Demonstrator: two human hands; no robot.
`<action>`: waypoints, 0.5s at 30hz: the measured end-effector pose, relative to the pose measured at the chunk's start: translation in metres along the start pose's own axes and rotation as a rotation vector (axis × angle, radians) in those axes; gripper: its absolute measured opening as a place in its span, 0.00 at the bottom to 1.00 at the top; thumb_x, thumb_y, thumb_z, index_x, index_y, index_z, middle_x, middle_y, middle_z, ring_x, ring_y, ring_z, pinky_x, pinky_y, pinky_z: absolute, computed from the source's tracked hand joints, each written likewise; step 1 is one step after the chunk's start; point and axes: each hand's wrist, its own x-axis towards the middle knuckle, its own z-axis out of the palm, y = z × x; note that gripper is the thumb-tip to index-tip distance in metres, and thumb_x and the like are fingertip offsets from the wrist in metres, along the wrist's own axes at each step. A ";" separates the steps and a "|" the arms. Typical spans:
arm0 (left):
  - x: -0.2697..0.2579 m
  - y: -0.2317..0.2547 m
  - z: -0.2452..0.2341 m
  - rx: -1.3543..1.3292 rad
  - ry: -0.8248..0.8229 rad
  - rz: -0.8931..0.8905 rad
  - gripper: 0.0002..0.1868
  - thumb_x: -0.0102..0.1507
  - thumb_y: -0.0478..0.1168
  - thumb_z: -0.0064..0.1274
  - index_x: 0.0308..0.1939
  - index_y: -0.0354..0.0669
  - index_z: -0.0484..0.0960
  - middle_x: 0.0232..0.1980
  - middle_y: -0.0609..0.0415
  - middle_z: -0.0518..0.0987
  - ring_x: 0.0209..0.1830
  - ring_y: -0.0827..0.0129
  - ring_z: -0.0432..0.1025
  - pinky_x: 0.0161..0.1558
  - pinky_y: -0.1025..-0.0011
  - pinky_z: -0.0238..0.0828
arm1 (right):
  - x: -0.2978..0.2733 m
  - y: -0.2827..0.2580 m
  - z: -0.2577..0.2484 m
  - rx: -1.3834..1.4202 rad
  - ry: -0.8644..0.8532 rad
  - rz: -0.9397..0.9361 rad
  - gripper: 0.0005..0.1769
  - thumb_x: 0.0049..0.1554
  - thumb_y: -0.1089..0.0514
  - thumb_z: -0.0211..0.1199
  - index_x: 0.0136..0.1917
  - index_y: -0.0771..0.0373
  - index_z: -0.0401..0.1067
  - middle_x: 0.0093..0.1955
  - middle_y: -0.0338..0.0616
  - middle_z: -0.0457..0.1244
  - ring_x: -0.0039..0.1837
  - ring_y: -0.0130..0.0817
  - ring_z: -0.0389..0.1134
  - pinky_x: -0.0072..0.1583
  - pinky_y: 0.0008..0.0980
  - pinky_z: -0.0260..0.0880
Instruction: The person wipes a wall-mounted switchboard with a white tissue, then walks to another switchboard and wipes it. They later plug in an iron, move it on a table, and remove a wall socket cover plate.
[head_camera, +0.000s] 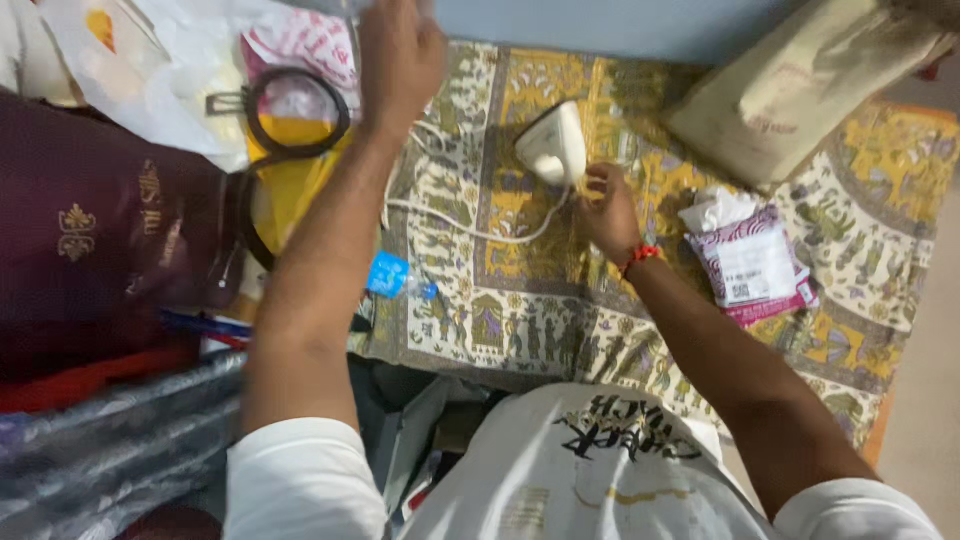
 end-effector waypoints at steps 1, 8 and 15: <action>-0.027 0.013 0.007 -0.219 -0.088 -0.119 0.07 0.72 0.38 0.49 0.43 0.38 0.75 0.40 0.47 0.79 0.31 0.66 0.77 0.29 0.67 0.72 | -0.003 0.002 -0.002 0.018 0.015 -0.008 0.28 0.58 0.68 0.66 0.68 0.68 0.59 0.67 0.55 0.62 0.67 0.43 0.67 0.59 0.35 0.76; -0.166 0.108 0.014 -0.366 -0.398 -0.689 0.06 0.65 0.37 0.52 0.46 0.42 0.78 0.39 0.50 0.81 0.37 0.61 0.78 0.38 0.61 0.75 | -0.008 -0.027 -0.006 -0.076 0.011 -0.004 0.25 0.58 0.68 0.68 0.67 0.69 0.64 0.66 0.55 0.63 0.65 0.44 0.67 0.59 0.35 0.76; -0.060 0.028 -0.015 -0.196 -0.101 -0.347 0.05 0.66 0.39 0.54 0.41 0.42 0.77 0.41 0.44 0.80 0.42 0.45 0.76 0.40 0.54 0.72 | -0.001 -0.061 -0.001 -0.137 0.138 -0.136 0.29 0.56 0.61 0.72 0.66 0.70 0.64 0.57 0.55 0.67 0.59 0.45 0.70 0.57 0.42 0.71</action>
